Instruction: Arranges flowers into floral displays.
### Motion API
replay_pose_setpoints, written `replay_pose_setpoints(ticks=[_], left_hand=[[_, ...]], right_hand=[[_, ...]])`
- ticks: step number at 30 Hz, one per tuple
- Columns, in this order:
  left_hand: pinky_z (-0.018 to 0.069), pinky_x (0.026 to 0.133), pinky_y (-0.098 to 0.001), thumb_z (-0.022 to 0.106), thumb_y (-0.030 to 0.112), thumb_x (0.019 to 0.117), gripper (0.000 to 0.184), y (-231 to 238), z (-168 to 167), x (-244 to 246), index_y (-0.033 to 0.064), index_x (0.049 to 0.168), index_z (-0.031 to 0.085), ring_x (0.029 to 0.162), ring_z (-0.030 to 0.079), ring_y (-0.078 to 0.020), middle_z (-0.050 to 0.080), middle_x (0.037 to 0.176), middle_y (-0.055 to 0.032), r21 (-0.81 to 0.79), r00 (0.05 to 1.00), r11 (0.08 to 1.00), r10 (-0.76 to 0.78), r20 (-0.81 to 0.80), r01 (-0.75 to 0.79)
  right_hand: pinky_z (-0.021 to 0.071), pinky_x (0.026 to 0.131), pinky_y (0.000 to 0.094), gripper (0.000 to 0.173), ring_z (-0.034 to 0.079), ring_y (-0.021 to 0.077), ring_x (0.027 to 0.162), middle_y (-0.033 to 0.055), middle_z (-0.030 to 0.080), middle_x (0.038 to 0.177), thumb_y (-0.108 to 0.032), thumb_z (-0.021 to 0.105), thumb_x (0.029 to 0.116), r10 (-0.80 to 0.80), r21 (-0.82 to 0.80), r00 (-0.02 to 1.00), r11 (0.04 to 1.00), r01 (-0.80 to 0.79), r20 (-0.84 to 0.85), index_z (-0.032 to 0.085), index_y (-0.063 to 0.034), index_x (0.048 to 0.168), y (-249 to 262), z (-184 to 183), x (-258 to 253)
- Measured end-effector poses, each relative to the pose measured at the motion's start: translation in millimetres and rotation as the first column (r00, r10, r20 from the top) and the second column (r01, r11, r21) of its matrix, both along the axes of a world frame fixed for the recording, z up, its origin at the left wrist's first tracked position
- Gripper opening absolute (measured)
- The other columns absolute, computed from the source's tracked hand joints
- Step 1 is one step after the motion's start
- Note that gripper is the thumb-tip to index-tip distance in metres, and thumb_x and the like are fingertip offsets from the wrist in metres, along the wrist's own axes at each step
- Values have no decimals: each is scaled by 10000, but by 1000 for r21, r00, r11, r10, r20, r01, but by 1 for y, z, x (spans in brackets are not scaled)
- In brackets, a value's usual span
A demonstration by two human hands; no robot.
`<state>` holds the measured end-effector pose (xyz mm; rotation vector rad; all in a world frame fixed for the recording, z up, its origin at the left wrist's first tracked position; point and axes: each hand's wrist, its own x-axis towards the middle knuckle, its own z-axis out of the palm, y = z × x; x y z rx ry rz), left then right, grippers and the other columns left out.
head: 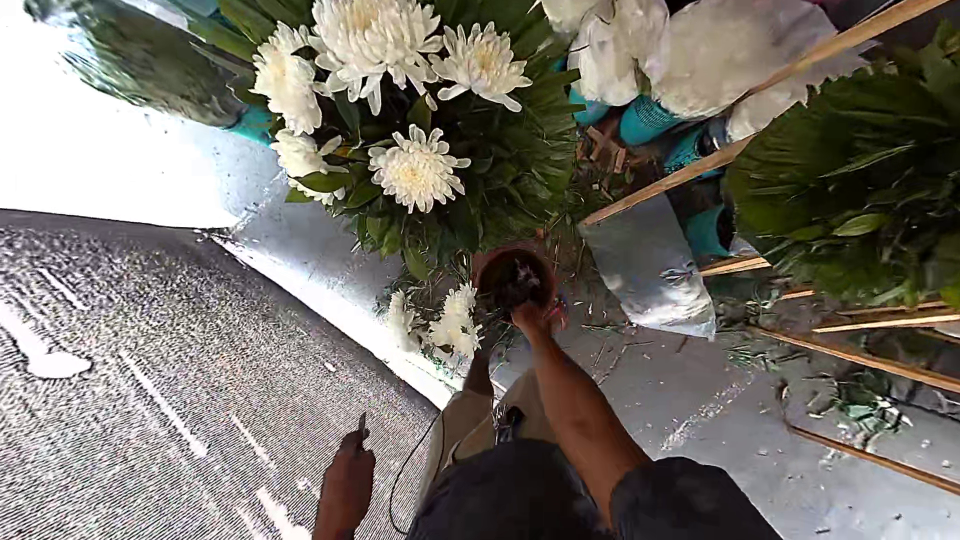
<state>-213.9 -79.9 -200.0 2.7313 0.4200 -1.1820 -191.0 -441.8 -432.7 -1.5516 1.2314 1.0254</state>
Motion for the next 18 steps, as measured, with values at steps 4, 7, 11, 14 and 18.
replay_pose_setpoints(ticks=[4, 7, 11, 14, 18], left_hand=[[521, 653, -541, 518, 80, 978, 371, -21, 11, 7, 54, 1341, 590, 704, 622, -310, 653, 857, -164, -198, 986, 975, -72, 150, 101], [545, 666, -509, 534, 156, 1023, 294, -62, 14, 27, 38, 1258, 664, 671, 636, -258, 678, 817, -130, -393, 956, 884, -164, 244, 252], [567, 865, -515, 493, 309, 1059, 368, -144, 7, 53, 47, 1231, 686, 925, 687, -266, 693, 1078, -131, -554, 914, 731, -263, 309, 398], [599, 742, -400, 551, 344, 1042, 438, -196, 18, 64, 34, 1345, 615, 794, 685, -176, 714, 1092, -89, -729, 961, 631, -103, 258, 264], [551, 808, -534, 620, 337, 1007, 397, -226, 43, 73, 13, 1235, 654, 844, 668, -300, 689, 956, -154, -629, 975, 750, -99, 199, 205]], right_hand=[[551, 945, 464, 422, 674, 301, 1085, 221, 654, 1248, -283, 537, 1057, -394, 44, 914, 919, 391, 101, 586, 47, 1315, 4, -9, -27], [568, 747, 355, 366, 682, 199, 864, 155, 699, 1099, -271, 488, 1098, -657, 257, 703, 754, 605, 273, 586, 17, 1301, 14, 47, -58], [602, 798, 386, 356, 702, 206, 932, 129, 706, 1113, -253, 478, 1095, -682, 490, 563, 730, 477, 468, 591, 3, 1316, 44, 151, -88], [600, 781, 367, 302, 688, 180, 892, 97, 699, 1047, -212, 477, 1090, -720, 615, 505, 683, 393, 476, 590, 7, 1265, 65, 221, -89], [592, 788, 348, 289, 691, 161, 873, 83, 709, 1015, -209, 484, 1092, -683, 617, 555, 708, 344, 475, 590, 11, 1246, 66, 257, -92]])
